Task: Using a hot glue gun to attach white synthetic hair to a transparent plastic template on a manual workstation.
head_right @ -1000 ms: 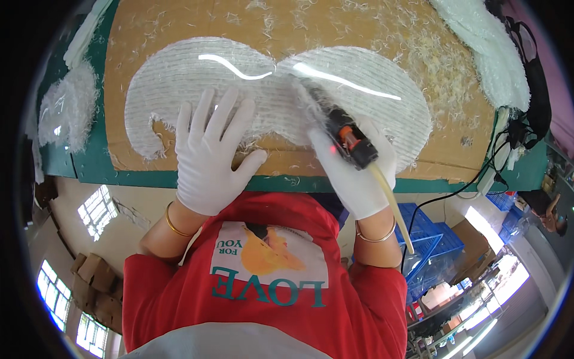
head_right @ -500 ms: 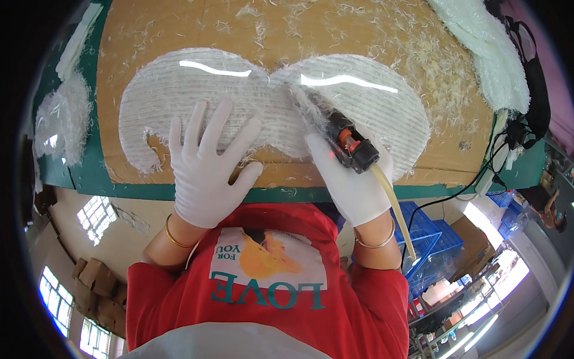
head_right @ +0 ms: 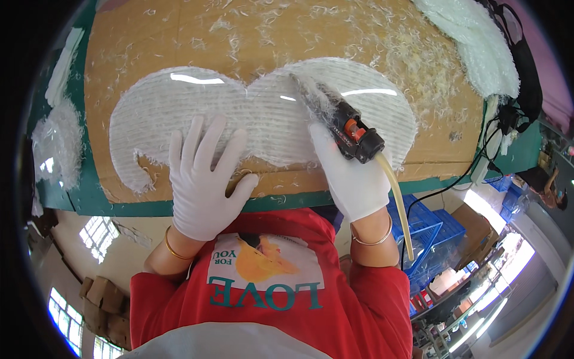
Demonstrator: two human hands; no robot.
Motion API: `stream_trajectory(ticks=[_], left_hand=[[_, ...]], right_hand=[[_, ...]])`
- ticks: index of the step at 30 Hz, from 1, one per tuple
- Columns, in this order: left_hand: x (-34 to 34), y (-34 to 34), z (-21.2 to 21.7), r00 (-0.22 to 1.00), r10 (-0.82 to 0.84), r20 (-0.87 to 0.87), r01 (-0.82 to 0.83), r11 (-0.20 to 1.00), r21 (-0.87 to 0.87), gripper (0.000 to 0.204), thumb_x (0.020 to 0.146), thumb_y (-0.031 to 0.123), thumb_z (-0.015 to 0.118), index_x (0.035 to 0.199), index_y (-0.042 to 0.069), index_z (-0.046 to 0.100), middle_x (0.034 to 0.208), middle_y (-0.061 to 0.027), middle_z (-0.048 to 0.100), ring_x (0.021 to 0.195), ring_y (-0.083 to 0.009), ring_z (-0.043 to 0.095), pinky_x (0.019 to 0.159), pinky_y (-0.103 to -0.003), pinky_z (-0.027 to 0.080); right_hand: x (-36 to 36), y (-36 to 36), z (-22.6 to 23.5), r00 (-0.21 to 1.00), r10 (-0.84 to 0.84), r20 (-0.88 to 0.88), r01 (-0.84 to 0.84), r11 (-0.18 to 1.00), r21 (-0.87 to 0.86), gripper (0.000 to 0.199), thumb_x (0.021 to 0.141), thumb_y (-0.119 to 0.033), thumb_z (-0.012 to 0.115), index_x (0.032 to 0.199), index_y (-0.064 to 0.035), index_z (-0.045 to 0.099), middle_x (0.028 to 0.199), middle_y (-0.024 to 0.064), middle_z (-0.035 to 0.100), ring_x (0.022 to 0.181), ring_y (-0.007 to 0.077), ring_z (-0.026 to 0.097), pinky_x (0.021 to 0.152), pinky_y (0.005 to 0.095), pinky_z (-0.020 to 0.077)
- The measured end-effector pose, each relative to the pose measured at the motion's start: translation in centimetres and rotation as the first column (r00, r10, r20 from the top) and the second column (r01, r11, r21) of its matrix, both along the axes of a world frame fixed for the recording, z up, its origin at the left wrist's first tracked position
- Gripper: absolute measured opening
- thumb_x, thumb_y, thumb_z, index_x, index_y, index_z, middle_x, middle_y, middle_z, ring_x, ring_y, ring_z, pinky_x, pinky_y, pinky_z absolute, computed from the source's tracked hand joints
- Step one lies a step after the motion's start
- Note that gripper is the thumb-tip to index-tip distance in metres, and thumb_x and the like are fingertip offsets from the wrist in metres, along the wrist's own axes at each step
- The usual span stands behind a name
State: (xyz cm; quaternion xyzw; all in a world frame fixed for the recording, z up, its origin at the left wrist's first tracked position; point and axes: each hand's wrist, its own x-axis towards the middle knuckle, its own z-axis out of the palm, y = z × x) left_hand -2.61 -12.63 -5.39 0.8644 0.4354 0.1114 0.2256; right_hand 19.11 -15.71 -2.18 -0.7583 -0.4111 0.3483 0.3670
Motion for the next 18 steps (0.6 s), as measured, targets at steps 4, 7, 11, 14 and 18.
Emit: stream_trajectory(ticks=[4,7,11,14,18], left_hand=[[0.1,0.0,-0.1,1.000,-0.026,-0.013,0.026,0.998,0.056,0.055,0.077,0.031,0.076,0.129,0.017,0.065,0.141,-0.0163,0.050,0.131,-0.0416,0.042,0.104,-0.062,0.030],[0.4,0.1,0.2,0.998,-0.033,-0.058,0.036,0.998,0.050,0.055,0.077,0.032,0.075,0.129,0.018,0.065,0.143,-0.0137,0.050,0.131,-0.0418,0.042,0.103,-0.062,0.030],[0.7,-0.1,0.4,0.992,-0.032,-0.126,0.039,0.997,0.059,0.054,0.077,0.033,0.074,0.128,0.018,0.065,0.145,-0.0103,0.050,0.131,-0.0427,0.042,0.103,-0.063,0.030],[0.9,0.0,0.4,0.991,-0.035,-0.131,0.042,0.997,0.058,0.054,0.077,0.032,0.073,0.129,0.018,0.065,0.144,-0.0109,0.050,0.130,-0.0434,0.042,0.103,-0.064,0.029],[1.0,0.0,0.5,0.989,-0.034,-0.141,0.043,0.997,0.059,0.054,0.077,0.031,0.073,0.129,0.018,0.065,0.144,-0.0109,0.050,0.130,-0.0435,0.042,0.103,-0.064,0.029]], right_hand=[[0.4,0.1,0.2,0.988,-0.110,-0.108,0.109,0.994,-0.015,0.039,0.089,-0.012,0.075,0.123,0.0055,0.066,0.111,0.0071,0.072,0.098,0.0110,0.064,0.090,0.0274,0.0501],[1.0,-0.2,0.1,0.991,-0.129,-0.038,0.126,0.990,-0.063,0.037,0.089,-0.013,0.075,0.120,0.0054,0.067,0.108,0.0063,0.073,0.095,0.0098,0.064,0.086,0.0267,0.0505],[1.2,0.2,-0.1,0.980,-0.135,-0.147,0.147,0.987,0.072,0.034,0.089,-0.014,0.075,0.117,0.0041,0.069,0.107,0.0061,0.073,0.093,0.0092,0.063,0.084,0.0268,0.0512],[1.0,0.5,0.6,0.992,-0.003,-0.128,0.013,0.997,0.078,0.032,0.090,-0.015,0.075,0.116,0.0024,0.070,0.106,0.0061,0.073,0.093,0.0094,0.063,0.084,0.0276,0.0517],[0.9,0.2,0.8,0.992,-0.033,-0.120,0.026,0.998,-0.063,0.032,0.092,-0.013,0.070,0.120,0.0017,0.068,0.109,0.0116,0.074,0.094,0.0161,0.069,0.085,0.0289,0.0531]])
